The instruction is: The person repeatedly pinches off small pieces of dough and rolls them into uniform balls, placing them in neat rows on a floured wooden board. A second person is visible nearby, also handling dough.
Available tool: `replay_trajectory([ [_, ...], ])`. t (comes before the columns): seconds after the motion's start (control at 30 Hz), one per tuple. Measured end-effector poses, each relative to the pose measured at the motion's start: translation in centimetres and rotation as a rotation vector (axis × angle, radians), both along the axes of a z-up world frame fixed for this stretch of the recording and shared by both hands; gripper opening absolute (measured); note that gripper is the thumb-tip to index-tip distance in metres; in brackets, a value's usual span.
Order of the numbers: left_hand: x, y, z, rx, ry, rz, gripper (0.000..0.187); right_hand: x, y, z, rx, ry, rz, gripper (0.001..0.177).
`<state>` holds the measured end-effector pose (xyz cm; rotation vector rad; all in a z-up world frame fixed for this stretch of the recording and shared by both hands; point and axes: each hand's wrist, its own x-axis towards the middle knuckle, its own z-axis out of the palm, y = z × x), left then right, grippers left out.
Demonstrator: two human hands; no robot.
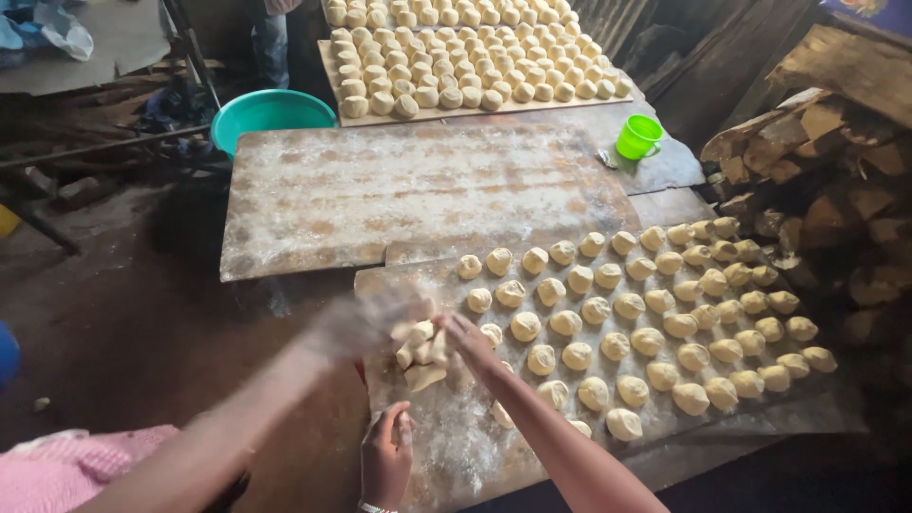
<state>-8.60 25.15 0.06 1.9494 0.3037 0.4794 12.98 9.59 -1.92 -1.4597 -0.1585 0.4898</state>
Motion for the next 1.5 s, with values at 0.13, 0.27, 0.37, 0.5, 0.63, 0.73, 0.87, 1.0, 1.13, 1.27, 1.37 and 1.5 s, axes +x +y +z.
replay_trajectory([
  [0.13,1.7,0.0,1.8,0.272,-0.198,0.106,0.028,-2.0,-0.7,2.4,-0.452,-0.248,0.034,0.041],
  [0.27,4.9,0.3,5.1,0.407,-0.309,0.009,0.049,-5.7,-2.0,7.4,-0.725,-0.363,0.047,0.035],
  [0.37,5.5,-0.3,6.6,0.318,-0.294,-0.218,0.051,-8.6,-4.7,10.6,-0.601,-0.090,-0.018,0.033],
  [0.5,4.5,-3.9,6.6,-0.052,-0.161,-0.624,0.046,-12.0,-8.2,13.9,-0.561,-0.279,-0.033,0.033],
  [0.63,2.7,-8.1,5.1,-0.305,0.102,-0.700,0.036,-16.9,-10.7,16.0,-0.634,-0.454,-0.007,0.033],
  [0.73,2.1,-9.3,4.0,-0.297,0.060,-0.727,0.039,-19.3,-12.4,16.8,-0.716,-0.440,-0.062,0.036],
  [0.87,1.8,-10.8,2.4,-0.064,-0.171,-0.759,0.038,-21.6,-12.9,15.4,-0.831,-0.520,-0.204,0.033],
  [1.0,2.0,-10.3,1.2,-0.034,-0.098,-0.734,0.036,-21.9,-11.3,12.6,-0.969,-0.773,-0.019,0.028],
  [1.13,1.1,-9.4,-0.2,-0.012,-0.078,-0.722,0.027,-22.3,-11.4,10.7,-0.847,-0.509,-0.154,0.032],
  [1.27,0.8,-10.1,-1.3,-0.036,-0.090,-0.687,0.022,-22.0,-12.4,10.0,-0.820,-0.488,-0.236,0.016],
  [1.37,1.5,-11.2,-2.0,-0.031,-0.079,-0.662,0.019,-21.5,-12.9,9.8,-0.916,-0.611,-0.237,0.013],
  [1.5,1.7,-11.9,-2.0,-0.016,-0.114,-0.621,0.019,-21.2,-12.2,9.6,-0.854,-0.484,-0.209,0.023],
])
